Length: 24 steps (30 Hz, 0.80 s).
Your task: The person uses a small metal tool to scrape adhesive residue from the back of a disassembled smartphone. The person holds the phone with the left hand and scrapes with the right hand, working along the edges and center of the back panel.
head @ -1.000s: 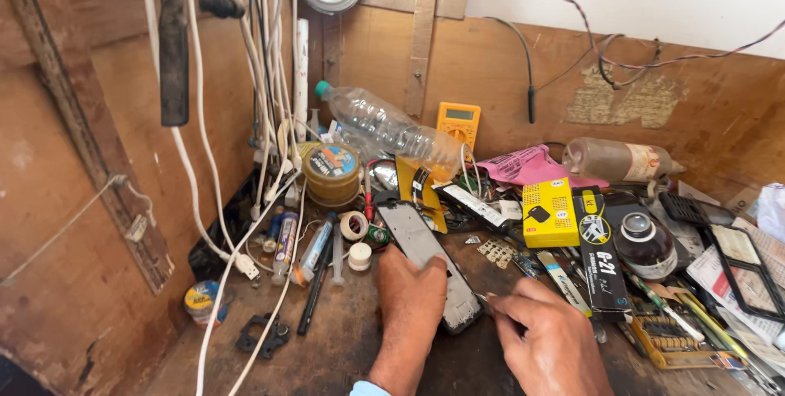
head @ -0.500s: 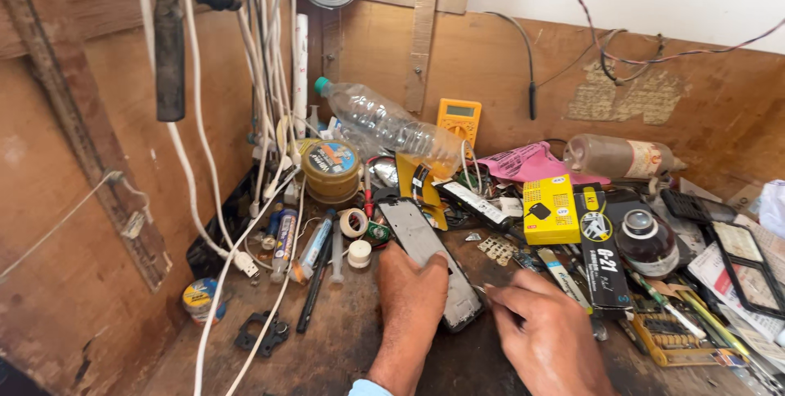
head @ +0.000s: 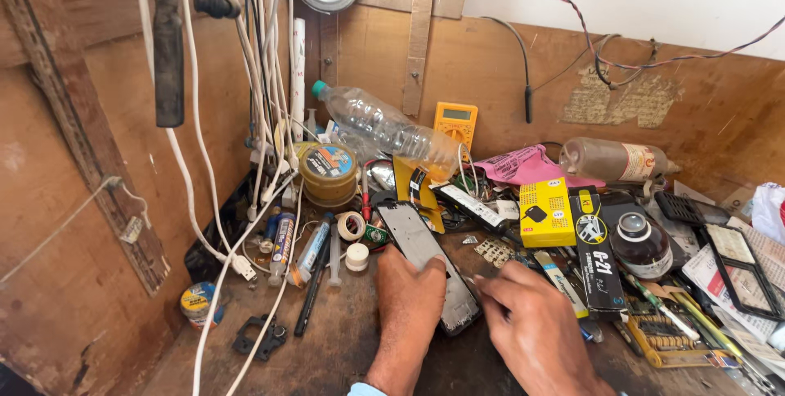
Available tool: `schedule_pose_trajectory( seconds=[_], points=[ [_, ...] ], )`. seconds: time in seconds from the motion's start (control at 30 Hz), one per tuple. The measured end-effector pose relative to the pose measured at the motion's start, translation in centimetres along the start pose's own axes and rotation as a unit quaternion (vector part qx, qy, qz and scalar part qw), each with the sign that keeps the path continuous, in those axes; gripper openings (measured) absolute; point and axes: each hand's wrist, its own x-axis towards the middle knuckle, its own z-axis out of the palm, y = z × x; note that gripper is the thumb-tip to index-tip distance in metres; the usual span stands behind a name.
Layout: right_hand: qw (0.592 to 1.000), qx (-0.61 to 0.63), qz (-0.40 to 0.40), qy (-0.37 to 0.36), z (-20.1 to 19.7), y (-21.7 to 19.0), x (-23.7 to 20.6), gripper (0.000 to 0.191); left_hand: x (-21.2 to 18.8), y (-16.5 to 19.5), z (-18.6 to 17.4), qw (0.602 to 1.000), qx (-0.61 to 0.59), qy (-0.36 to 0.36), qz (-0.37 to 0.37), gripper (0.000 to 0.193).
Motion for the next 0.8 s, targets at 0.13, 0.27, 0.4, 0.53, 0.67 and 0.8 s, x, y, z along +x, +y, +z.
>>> schedule_pose_trajectory(
  seconds=[0.13, 0.27, 0.4, 0.53, 0.67, 0.8],
  points=[
    [1.0, -0.003, 0.017, -0.017, 0.1, 0.0, 0.2, 0.019, 0.1, -0.1, -0.1, 1.0, -0.014, -0.011, -0.016, 0.026],
    [0.999, -0.004, 0.029, -0.023, -0.5, 0.5, -1.0, 0.024, 0.2, -0.2, 0.0, 1.0, -0.005, -0.003, 0.018, 0.025],
    [1.0, -0.011, -0.004, -0.006, 0.0, 0.4, -0.5, 0.025, 0.2, -0.4, 0.1, 1.0, 0.01, -0.003, 0.006, 0.026],
    [0.999, -0.018, -0.038, 0.016, 0.7, -0.1, 0.8, 0.015, 0.3, -0.6, 0.1, 1.0, -0.001, -0.001, 0.008, 0.026],
    [0.998, -0.017, -0.054, 0.006, -0.1, 0.2, -0.1, 0.023, 0.4, -0.9, 0.2, 0.999, -0.029, -0.014, -0.004, 0.024],
    [1.0, -0.01, -0.005, 0.012, 0.4, -0.2, -0.2, 0.022, 0.4, -1.0, 0.2, 0.998, -0.041, -0.015, 0.047, 0.024]
  ],
)
